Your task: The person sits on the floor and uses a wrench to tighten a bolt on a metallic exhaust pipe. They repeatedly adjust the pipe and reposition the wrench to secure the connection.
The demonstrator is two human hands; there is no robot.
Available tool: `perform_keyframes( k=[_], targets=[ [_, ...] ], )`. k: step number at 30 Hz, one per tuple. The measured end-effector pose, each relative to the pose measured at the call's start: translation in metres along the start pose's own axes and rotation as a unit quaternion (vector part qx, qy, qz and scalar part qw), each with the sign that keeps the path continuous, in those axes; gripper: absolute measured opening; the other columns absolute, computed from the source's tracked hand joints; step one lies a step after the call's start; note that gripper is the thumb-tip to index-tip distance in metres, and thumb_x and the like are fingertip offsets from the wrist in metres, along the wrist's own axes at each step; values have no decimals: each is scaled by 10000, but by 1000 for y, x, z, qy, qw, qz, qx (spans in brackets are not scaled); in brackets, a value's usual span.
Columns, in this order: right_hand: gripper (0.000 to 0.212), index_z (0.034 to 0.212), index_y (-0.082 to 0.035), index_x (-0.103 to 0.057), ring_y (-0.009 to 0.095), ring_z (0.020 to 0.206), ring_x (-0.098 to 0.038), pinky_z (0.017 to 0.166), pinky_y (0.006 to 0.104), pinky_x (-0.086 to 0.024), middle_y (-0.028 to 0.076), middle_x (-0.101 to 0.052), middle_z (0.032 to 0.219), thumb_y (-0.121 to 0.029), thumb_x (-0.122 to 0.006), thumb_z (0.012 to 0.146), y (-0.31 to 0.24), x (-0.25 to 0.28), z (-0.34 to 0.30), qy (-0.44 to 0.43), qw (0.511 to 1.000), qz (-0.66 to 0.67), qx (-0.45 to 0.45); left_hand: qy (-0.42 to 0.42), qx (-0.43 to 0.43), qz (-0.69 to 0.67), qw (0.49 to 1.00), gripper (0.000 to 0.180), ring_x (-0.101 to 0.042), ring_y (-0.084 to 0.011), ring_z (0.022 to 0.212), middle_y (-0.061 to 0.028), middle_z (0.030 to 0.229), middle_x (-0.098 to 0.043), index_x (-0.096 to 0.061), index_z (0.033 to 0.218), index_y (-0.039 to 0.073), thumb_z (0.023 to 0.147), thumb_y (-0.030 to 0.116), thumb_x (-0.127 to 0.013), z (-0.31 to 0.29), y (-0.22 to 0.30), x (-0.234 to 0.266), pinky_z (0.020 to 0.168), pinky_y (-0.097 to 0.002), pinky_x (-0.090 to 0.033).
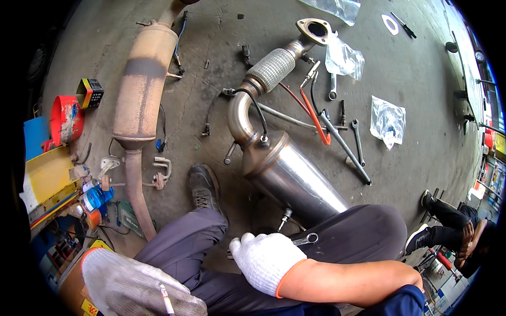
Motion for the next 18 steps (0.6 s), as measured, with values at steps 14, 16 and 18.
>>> perform_keyframes(
  k=[14, 16, 18],
  targets=[
    [184, 1150, -45, -688, 370, 880, -798, 728, 487, -629, 180, -736, 1001, -183, -635, 1042, -3, -5, -7, 13, 1000, -11, -3, 132, -40, -88, 987, 863, -594, -424, 1445, -286, 1595, -601, -492, 1592, -91, 943, 363, -833, -14, -27, -3, 1215, -566, -465],
    [182, 1143, -42, -691, 369, 883, -800, 727, 483, -632, 183, -738, 1000, -179, -637, 1037, 2, -8, -4, 20, 1000, -6, 4, 370, 40, -159, 915, 662, -671, -306, 1367, -244, 1525, -670, -587, 1517, -69, 935, 158, -805, -19, -53, 0, 1181, -469, -520],
    [189, 1148, -33, -694, 365, 902, -804, 737, 481, -637, 187, -739, 1002, -167, -639, 1027, -2, -2, -6, 15, 1000, -25, 0, 509, 184, -2, 841, 440, -724, -193, 1258, -163, 1391, -752, -671, 1420, -48, 986, 13, -710, -32, -84, 26, 1093, -358, -569]
  ],
)
Point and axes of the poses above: each hand's wrist, its own z-axis towards the middle knuckle, its own x-axis out of the back of the hand, y = z × x, the point moved 2 cm from there along z, towards the middle knuckle
